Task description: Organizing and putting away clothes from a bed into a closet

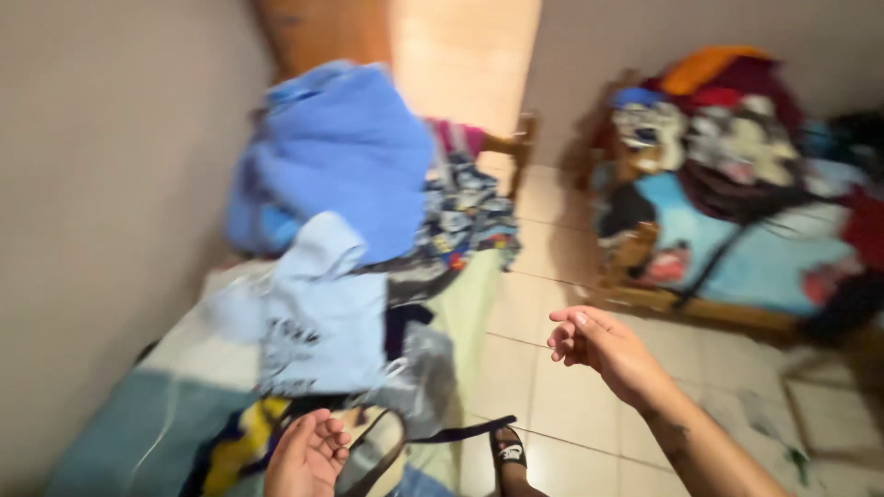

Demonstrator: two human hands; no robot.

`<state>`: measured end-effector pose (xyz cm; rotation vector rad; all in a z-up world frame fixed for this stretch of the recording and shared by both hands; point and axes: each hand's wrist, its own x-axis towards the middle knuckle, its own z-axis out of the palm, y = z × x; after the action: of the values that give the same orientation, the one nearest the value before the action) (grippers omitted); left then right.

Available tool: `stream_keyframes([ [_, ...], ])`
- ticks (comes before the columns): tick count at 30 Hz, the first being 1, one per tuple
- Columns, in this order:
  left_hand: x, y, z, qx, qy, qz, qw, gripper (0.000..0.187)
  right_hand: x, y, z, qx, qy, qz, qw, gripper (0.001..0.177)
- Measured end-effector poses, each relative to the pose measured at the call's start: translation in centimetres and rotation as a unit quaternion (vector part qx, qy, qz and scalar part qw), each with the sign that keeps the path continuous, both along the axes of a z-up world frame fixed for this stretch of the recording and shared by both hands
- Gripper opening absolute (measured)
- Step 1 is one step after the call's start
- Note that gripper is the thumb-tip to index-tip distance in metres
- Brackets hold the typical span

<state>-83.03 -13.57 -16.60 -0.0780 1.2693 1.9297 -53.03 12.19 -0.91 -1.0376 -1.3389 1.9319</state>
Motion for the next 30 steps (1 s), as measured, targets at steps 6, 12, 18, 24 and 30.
stream_keyframes([
  [6, 4.5, 11.1, -1.6, -0.034, -0.059, -0.165, 0.984, 0.024, 10.8, 1.2, -0.2, -0.022, -0.016, -0.142, 0.989, 0.036],
  [12, 12.3, 21.3, 0.2, -0.052, -0.043, -0.245, 0.967, 0.02, 19.0, 4.4, -1.0, -0.019, -0.002, -0.228, 0.973, 0.035],
  [18, 21.0, 31.5, 2.4, -0.023, -0.016, -0.264, 0.964, 0.023, 27.8, 10.8, -1.8, 0.001, 0.006, -0.272, 0.962, 0.035],
  [24, 28.8, 39.0, 5.8, -0.005, -0.004, -0.286, 0.958, 0.025, 35.0, 16.7, -1.3, 0.03, 0.005, -0.3, 0.954, 0.035],
  [30, 32.0, 45.6, 3.8, -0.071, -0.045, -0.342, 0.936, 0.02, 39.5, 19.5, -2.1, 0.017, 0.018, -0.36, 0.932, 0.035],
])
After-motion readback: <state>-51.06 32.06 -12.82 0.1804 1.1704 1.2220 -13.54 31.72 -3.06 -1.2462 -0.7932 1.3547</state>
